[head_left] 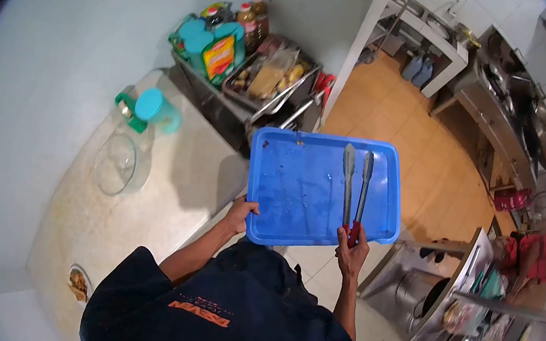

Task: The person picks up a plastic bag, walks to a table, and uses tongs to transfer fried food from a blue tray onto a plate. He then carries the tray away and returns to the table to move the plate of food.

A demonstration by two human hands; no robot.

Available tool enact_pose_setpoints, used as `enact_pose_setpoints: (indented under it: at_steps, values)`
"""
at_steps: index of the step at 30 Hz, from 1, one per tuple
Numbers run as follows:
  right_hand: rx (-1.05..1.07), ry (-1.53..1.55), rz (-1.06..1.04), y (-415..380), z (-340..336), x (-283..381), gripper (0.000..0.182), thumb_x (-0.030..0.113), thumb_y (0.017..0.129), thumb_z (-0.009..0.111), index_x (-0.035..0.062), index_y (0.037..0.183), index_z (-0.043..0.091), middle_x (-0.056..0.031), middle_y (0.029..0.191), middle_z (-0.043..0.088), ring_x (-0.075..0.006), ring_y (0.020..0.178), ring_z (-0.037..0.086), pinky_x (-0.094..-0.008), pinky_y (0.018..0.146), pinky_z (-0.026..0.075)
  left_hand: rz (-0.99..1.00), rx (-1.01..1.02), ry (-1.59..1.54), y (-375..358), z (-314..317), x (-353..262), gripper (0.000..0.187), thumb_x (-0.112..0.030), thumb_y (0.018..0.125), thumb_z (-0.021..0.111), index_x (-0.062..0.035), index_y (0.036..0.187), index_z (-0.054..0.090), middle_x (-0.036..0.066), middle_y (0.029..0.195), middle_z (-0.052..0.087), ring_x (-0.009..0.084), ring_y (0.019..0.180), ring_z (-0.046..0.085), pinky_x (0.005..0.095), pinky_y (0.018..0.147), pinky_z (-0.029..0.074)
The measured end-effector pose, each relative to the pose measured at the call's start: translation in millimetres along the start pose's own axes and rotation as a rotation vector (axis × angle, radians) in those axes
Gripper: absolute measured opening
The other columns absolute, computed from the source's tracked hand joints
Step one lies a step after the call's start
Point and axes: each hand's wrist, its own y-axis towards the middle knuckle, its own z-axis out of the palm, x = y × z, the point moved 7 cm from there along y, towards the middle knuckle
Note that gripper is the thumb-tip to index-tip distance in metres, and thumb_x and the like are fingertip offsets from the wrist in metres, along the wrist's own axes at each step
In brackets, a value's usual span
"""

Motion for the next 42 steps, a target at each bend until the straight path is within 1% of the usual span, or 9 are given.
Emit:
enact_pose_setpoints:
  at_steps: [11, 14, 18, 23, 27, 32, 33, 36, 42]
  values:
    - [-0.034, -0.056, -0.197, 232.2, -88.1, 13.9, 0.039, 0.024, 0.087, 0.075, 0.0015, 0.113, 0.058, 0.0000, 0.074, 0.059, -0.0053, 0.051, 0.050, -0.0225, 0.043, 0.040, -0.023, 0.059, 0.014, 171.2, 217.8, -59.3, 0.025, 0.009, 0.071, 0.054, 0.0009, 0.094, 0.059, 0.006, 0.077, 0.057, 0.0154, 0.064, 0.059, 0.0325, 0.063, 0.056]
    - [0.014, -0.077, -0.122, 296.9, -121.1, 12.4, 0.030, 0.017, 0.086, 0.075, 0.0005, 0.106, 0.060, -0.0004, 0.073, 0.059, -0.0058, 0.058, 0.052, -0.0243, 0.053, 0.042, -0.042, 0.056, -0.025, 226.8, 264.3, -50.7, 0.027, 0.009, 0.070, 0.053, 0.0014, 0.096, 0.059, 0.007, 0.079, 0.058, 0.0172, 0.065, 0.060, 0.0342, 0.064, 0.057]
    - [0.058, -0.097, -0.149, 390.6, -171.0, 17.8, 0.029, 0.016, 0.085, 0.076, 0.0010, 0.105, 0.060, -0.0002, 0.073, 0.059, -0.0059, 0.057, 0.051, -0.0243, 0.052, 0.042, -0.029, 0.034, -0.137, 280.6, 343.4, -52.4, 0.030, 0.009, 0.070, 0.052, 0.0022, 0.098, 0.059, 0.008, 0.080, 0.058, 0.0194, 0.066, 0.061, 0.0363, 0.066, 0.059]
    - [0.142, -0.073, -0.093, 499.7, -202.8, 31.3, 0.031, 0.016, 0.086, 0.074, 0.0006, 0.109, 0.059, 0.0004, 0.072, 0.059, -0.0057, 0.052, 0.051, -0.0231, 0.047, 0.040, 0.049, 0.118, -0.244, 366.7, 393.2, -61.8, 0.043, 0.007, 0.068, 0.049, 0.0073, 0.111, 0.055, 0.014, 0.093, 0.062, 0.0258, 0.081, 0.066, 0.0420, 0.077, 0.060]
    - [0.155, -0.004, -0.074, 585.6, -204.7, 55.7, 0.040, 0.018, 0.088, 0.073, -0.0005, 0.119, 0.057, 0.0002, 0.074, 0.060, -0.0061, 0.050, 0.052, -0.0229, 0.043, 0.042, 0.138, 0.094, -0.379, 417.3, 463.2, -121.1, 0.038, 0.007, 0.069, 0.049, 0.0081, 0.106, 0.056, 0.014, 0.092, 0.062, 0.0268, 0.083, 0.066, 0.0423, 0.079, 0.060]
    - [0.195, 0.073, -0.075, 694.6, -168.3, 52.5, 0.046, 0.018, 0.088, 0.073, -0.0013, 0.125, 0.055, -0.0003, 0.076, 0.060, -0.0058, 0.048, 0.052, -0.0215, 0.041, 0.043, 0.206, 0.128, -0.459, 557.5, 469.6, -159.3, 0.042, 0.006, 0.070, 0.050, 0.0090, 0.111, 0.054, 0.015, 0.102, 0.062, 0.0289, 0.092, 0.065, 0.0438, 0.084, 0.058]
    - [0.212, 0.055, -0.105, 718.9, -157.7, 53.8, 0.055, 0.028, 0.087, 0.074, -0.0011, 0.128, 0.054, -0.0014, 0.066, 0.056, -0.0086, 0.048, 0.052, -0.0235, 0.041, 0.044, 0.231, 0.116, -0.474, 576.8, 477.0, -174.9, 0.043, 0.006, 0.070, 0.050, 0.0090, 0.112, 0.053, 0.015, 0.104, 0.061, 0.0293, 0.094, 0.064, 0.0443, 0.086, 0.057]
    - [0.257, 0.040, -0.122, 782.7, -136.0, 63.9, 0.045, 0.016, 0.087, 0.074, -0.0007, 0.125, 0.055, -0.0001, 0.077, 0.059, -0.0056, 0.053, 0.053, -0.0215, 0.044, 0.042, 0.242, 0.076, -0.499, 626.5, 499.0, -222.2, 0.047, 0.005, 0.070, 0.051, 0.0095, 0.117, 0.051, 0.016, 0.110, 0.060, 0.0308, 0.097, 0.064, 0.0453, 0.088, 0.056]
    - [0.370, 0.005, -0.194, 893.0, -108.3, 105.8, 0.047, 0.014, 0.085, 0.075, -0.0014, 0.125, 0.055, 0.0005, 0.075, 0.057, -0.0052, 0.053, 0.053, -0.0213, 0.045, 0.042, 0.319, -0.023, -0.670, 694.6, 541.0, -290.2, 0.048, 0.006, 0.072, 0.050, 0.0080, 0.119, 0.050, 0.016, 0.114, 0.059, 0.0317, 0.105, 0.061, 0.0465, 0.096, 0.052]
